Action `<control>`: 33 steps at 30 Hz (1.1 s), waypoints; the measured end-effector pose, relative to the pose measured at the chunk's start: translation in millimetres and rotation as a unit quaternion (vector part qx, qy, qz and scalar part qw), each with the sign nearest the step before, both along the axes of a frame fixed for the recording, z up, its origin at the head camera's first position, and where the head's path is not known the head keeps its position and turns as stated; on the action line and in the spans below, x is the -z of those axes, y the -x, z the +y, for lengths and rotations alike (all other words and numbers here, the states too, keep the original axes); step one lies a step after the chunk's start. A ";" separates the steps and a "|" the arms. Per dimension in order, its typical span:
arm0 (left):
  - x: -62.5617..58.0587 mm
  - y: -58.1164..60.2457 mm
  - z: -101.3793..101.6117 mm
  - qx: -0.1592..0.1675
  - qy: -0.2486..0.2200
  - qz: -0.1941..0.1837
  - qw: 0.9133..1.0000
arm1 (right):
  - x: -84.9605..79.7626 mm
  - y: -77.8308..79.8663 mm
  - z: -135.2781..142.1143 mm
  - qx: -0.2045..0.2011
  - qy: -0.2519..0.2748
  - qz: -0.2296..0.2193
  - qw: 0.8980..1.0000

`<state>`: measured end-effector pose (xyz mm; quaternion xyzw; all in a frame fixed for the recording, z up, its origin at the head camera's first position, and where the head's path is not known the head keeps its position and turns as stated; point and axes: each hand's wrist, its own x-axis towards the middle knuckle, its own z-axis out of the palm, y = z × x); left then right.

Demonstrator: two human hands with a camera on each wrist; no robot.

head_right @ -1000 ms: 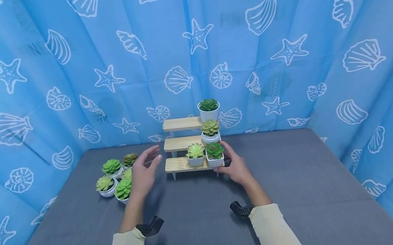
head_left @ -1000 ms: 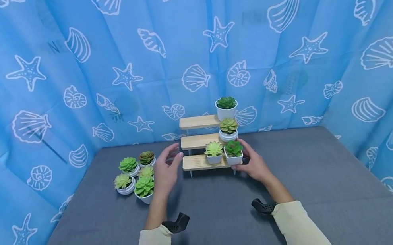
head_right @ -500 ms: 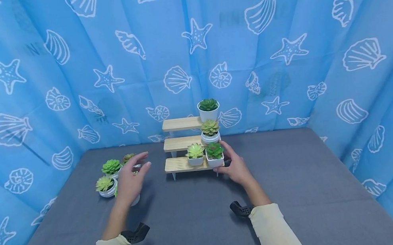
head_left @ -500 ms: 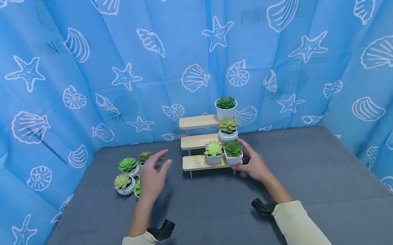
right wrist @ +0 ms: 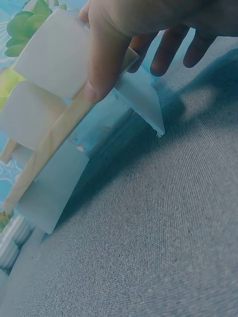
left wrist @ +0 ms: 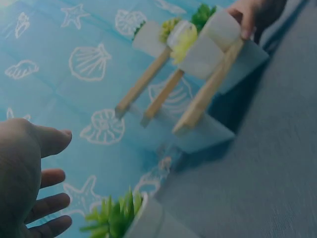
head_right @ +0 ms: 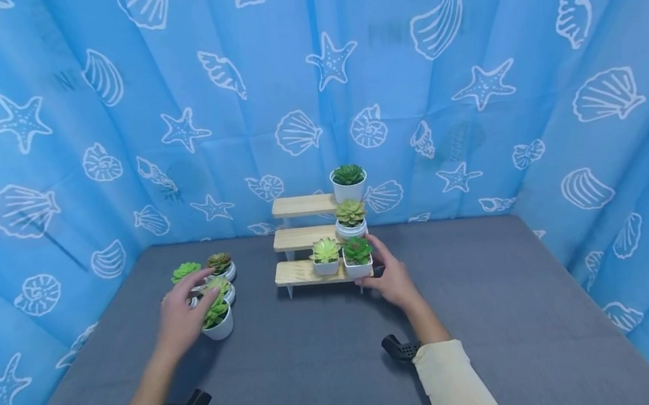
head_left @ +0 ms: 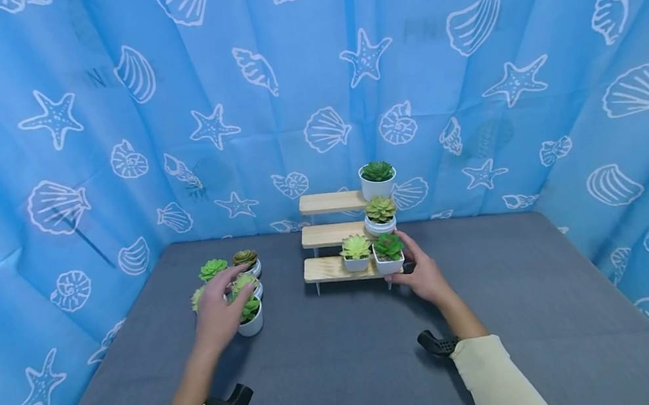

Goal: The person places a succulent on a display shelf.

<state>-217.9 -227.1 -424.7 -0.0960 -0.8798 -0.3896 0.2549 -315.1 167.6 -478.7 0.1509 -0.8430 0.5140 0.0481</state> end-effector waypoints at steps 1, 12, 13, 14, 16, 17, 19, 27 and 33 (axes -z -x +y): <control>1.9 -1.4 -2.3 -0.005 0.004 0.007 1.000 | 0.1 0.0 0.3 0.001 -0.001 -0.001 1.000; 22.6 -21.5 -24.7 -0.018 0.046 0.044 0.998 | -2.5 -1.7 -0.2 0.006 -0.004 -0.010 1.000; 24.4 -23.4 -26.2 -0.020 0.049 0.041 0.998 | -2.9 -2.0 -0.3 0.006 -0.004 -0.010 1.000; 26.1 -25.4 -27.6 -0.021 0.048 0.037 0.998 | -3.1 -2.1 -0.4 0.006 -0.004 -0.010 1.000; 29.1 -29.8 -29.9 -0.029 0.047 0.022 0.998 | -3.0 -1.9 -0.5 0.006 -0.005 -0.008 1.000; 30.9 -31.8 -31.1 -0.035 0.050 0.015 0.998 | -3.0 -1.8 -0.5 0.005 -0.007 -0.006 1.000; 33.7 -36.3 -32.5 -0.046 0.051 0.002 0.998 | -2.5 -1.5 -0.5 0.005 -0.009 -0.003 1.000; 39.4 -45.2 -34.7 -0.075 0.065 -0.068 0.993 | 0.1 -1.2 1.5 0.003 -0.014 0.007 1.000; 44.7 -42.3 -36.8 -0.055 0.039 -0.107 0.992 | 1.2 -2.2 0.4 0.003 -0.007 0.009 1.000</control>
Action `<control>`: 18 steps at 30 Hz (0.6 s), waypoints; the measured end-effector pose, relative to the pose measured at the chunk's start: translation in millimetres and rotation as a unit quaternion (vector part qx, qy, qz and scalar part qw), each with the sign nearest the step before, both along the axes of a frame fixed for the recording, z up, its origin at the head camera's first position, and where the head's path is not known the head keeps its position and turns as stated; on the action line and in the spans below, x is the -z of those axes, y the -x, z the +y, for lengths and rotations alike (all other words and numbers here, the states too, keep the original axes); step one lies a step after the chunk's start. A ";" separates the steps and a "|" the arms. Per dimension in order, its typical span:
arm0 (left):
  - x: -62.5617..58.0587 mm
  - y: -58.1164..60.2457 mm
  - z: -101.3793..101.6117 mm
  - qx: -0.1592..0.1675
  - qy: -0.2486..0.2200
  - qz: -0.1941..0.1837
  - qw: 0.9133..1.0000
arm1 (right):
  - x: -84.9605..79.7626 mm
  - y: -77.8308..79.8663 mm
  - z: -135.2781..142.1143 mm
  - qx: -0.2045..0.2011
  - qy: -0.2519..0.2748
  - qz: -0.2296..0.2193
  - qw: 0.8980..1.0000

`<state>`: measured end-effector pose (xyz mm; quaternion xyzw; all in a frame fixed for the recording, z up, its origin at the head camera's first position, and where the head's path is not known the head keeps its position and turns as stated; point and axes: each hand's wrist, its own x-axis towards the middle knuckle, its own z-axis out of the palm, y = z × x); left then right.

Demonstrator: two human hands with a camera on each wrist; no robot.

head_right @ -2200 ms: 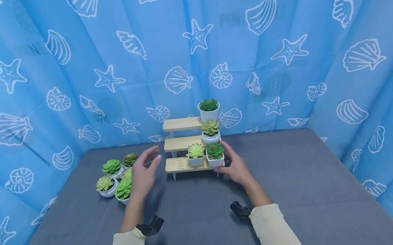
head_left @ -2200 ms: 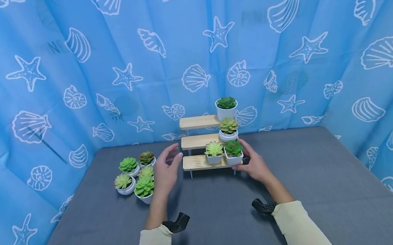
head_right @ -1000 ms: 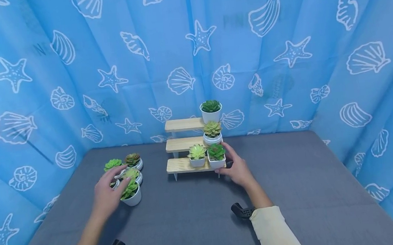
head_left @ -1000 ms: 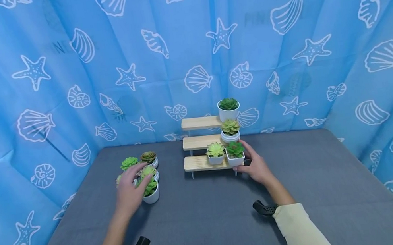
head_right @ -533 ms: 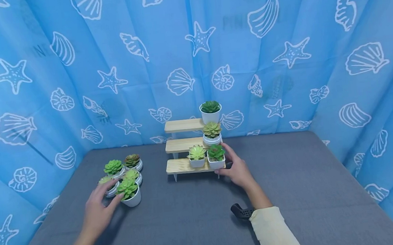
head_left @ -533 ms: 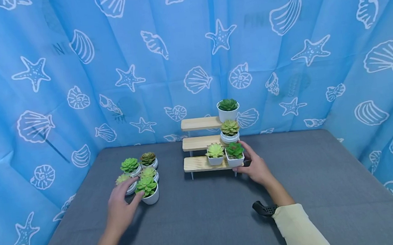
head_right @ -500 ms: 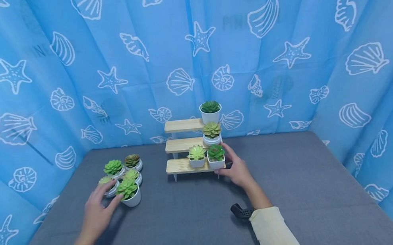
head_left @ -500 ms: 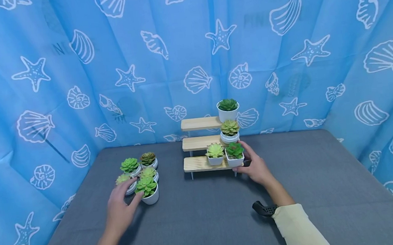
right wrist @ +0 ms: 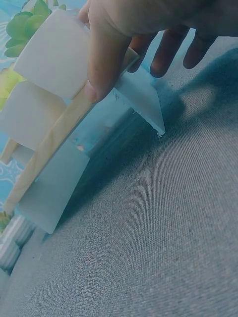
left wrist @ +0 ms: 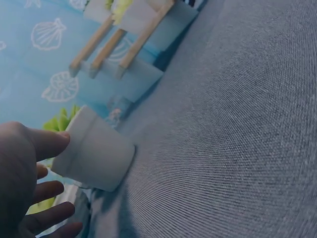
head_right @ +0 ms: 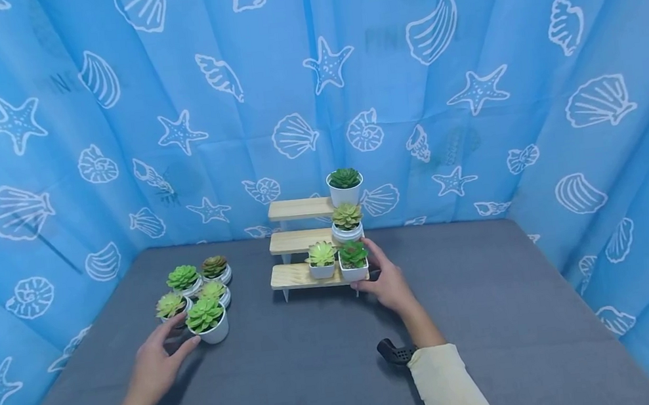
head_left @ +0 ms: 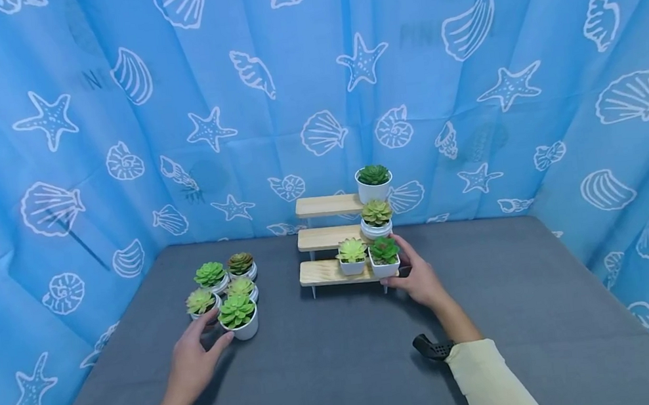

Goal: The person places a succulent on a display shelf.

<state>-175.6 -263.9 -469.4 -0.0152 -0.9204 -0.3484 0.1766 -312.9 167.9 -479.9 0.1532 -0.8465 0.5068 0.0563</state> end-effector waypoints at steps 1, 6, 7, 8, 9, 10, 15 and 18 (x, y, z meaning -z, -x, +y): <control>0.9 1.2 -0.4 0.002 -0.007 -0.008 1.000 | 0.3 0.0 -0.2 0.001 0.001 -0.001 1.000; 4.4 6.4 -0.9 0.000 -0.048 -0.058 0.997 | 2.3 -0.3 -0.2 -0.001 0.008 -0.012 1.000; 5.0 7.3 -0.5 0.000 -0.056 -0.069 0.996 | 2.7 -0.5 -0.3 -0.002 0.008 -0.013 1.000; 5.3 8.1 0.1 0.000 -0.065 -0.079 0.995 | 2.8 -0.9 -0.3 -0.003 0.009 -0.014 1.000; 5.5 8.9 0.8 0.000 -0.073 -0.089 0.993 | 2.9 -1.0 -0.3 -0.003 0.010 -0.015 1.000; 5.6 9.7 1.6 -0.001 -0.082 -0.098 0.992 | 2.8 -1.2 -0.3 -0.004 0.012 -0.015 1.000; 4.8 12.7 5.3 -0.001 -0.114 -0.119 0.986 | 1.0 -0.9 -0.3 0.001 0.008 -0.013 1.000; 4.2 14.7 6.8 0.002 -0.125 -0.122 0.985 | 0.2 0.1 -0.2 0.004 0.008 -0.014 1.000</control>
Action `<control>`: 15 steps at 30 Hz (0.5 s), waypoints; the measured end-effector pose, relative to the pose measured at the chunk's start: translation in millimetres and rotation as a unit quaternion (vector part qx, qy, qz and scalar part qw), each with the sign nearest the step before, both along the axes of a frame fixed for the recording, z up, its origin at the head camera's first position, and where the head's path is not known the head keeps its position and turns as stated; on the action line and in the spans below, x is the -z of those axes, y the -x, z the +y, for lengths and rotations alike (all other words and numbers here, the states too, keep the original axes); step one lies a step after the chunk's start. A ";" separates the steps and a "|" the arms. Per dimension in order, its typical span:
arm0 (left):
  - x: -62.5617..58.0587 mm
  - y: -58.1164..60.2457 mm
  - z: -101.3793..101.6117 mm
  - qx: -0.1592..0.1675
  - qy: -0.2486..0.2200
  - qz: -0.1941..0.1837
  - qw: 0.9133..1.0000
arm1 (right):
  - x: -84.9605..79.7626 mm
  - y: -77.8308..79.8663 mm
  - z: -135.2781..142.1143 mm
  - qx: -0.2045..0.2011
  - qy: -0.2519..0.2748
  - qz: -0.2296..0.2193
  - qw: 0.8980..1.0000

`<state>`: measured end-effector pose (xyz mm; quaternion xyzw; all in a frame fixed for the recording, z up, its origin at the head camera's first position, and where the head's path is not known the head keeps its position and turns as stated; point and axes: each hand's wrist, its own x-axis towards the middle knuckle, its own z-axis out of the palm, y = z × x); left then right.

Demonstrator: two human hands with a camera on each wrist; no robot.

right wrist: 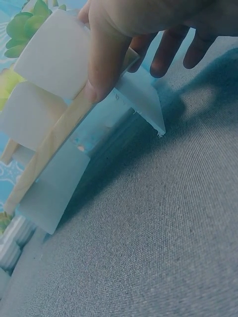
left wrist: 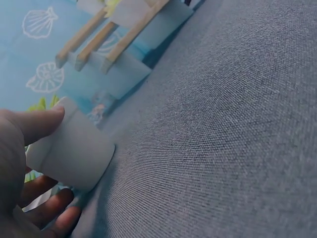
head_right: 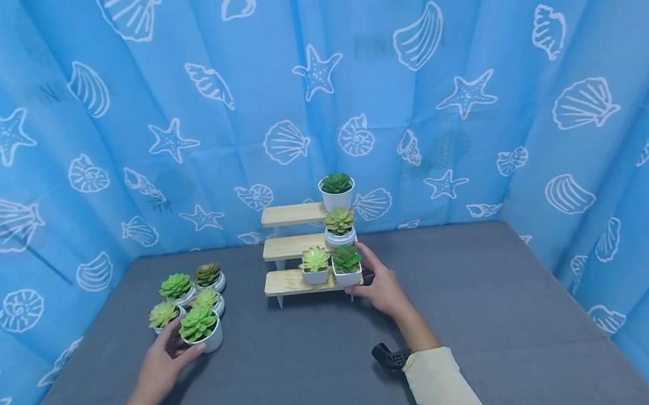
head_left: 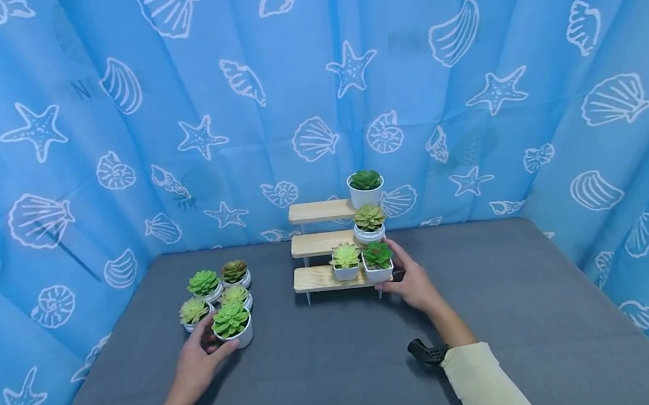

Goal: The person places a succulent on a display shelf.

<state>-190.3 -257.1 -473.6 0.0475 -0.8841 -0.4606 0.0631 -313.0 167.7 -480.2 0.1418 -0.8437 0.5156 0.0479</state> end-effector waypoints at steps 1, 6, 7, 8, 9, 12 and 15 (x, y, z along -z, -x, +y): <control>0.2 0.4 0.3 0.000 -0.004 -0.002 1.000 | 0.2 0.2 0.1 0.000 -0.001 -0.001 1.000; 1.2 4.1 1.7 0.005 -0.024 -0.012 1.000 | 1.4 0.5 1.4 -0.005 0.002 -0.002 1.000; 1.5 4.6 1.6 0.005 -0.026 -0.014 1.000 | 1.2 0.2 1.3 -0.006 0.004 0.000 1.000; 1.8 5.1 1.5 0.006 -0.026 -0.015 1.000 | 1.1 0.0 1.3 -0.007 0.004 0.002 1.000; 2.0 5.5 1.6 0.006 -0.026 -0.017 1.000 | 1.1 0.1 1.5 -0.008 0.006 0.003 1.000; 2.5 5.8 2.1 0.004 -0.028 -0.019 0.999 | 1.2 0.1 1.5 -0.007 0.008 0.004 1.000; 2.6 4.5 2.8 0.000 -0.037 -0.019 0.999 | 0.9 0.4 0.9 -0.004 0.006 -0.001 1.000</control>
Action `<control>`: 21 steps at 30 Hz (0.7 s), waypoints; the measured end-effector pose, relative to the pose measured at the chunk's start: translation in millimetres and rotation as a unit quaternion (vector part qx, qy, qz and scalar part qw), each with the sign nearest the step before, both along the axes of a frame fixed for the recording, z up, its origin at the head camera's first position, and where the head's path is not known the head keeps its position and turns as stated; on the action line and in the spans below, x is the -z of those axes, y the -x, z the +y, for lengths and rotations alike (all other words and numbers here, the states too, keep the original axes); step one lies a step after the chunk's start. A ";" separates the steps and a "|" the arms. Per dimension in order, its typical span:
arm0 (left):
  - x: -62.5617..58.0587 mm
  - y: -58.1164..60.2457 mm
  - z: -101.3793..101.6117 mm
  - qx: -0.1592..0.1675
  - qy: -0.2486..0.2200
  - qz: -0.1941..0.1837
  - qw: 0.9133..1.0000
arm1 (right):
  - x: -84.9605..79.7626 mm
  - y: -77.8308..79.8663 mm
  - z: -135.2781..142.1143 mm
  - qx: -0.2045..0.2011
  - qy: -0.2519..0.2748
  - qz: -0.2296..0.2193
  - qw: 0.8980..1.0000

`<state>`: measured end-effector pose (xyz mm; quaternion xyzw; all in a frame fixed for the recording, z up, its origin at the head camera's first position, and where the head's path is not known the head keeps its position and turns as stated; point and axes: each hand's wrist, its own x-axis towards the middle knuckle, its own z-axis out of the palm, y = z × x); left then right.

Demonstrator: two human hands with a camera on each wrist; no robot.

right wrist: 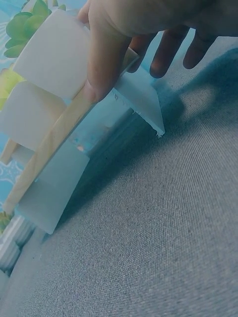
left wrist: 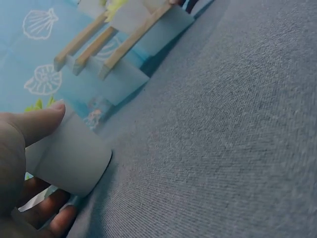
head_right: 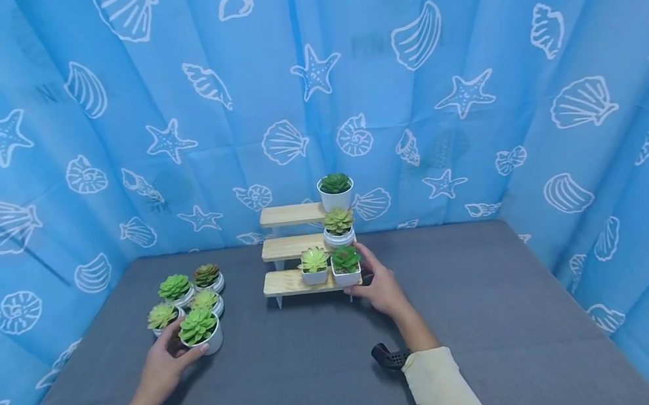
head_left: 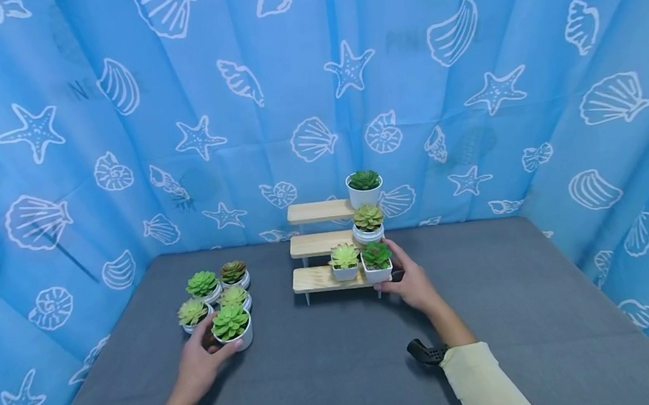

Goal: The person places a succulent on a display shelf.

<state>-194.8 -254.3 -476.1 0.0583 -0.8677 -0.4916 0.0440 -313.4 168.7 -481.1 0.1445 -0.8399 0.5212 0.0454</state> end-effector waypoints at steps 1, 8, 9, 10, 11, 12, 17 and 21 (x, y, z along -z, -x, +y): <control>-0.2 -0.5 0.5 -0.001 -0.002 0.000 1.000 | -0.2 -0.2 -0.1 0.000 -0.002 -0.001 1.000; -3.7 -2.6 5.5 0.000 -0.009 -0.002 1.000 | -2.2 -0.8 -1.2 0.011 -0.007 -0.016 1.000; -4.5 -2.6 6.4 0.000 -0.010 -0.003 1.000 | -2.6 -1.0 -1.2 0.010 -0.010 -0.018 1.000; -5.3 -2.6 7.5 0.001 -0.011 -0.004 1.000 | -2.9 -1.1 -1.4 0.010 -0.011 -0.020 1.000; -6.1 -2.6 8.6 0.002 -0.013 -0.003 1.000 | -3.3 -1.3 -1.4 0.010 -0.012 -0.020 1.000; -6.9 -2.5 9.9 0.002 -0.018 -0.002 1.000 | -3.5 -1.4 -1.5 0.010 -0.012 -0.021 1.000; -8.0 -0.1 17.1 0.006 -0.041 0.010 0.999 | -4.1 -1.7 -1.7 0.009 -0.010 -0.023 1.000; -7.3 4.4 23.9 0.016 -0.063 0.024 0.998 | -3.8 -1.7 -1.2 0.008 -0.008 -0.022 1.000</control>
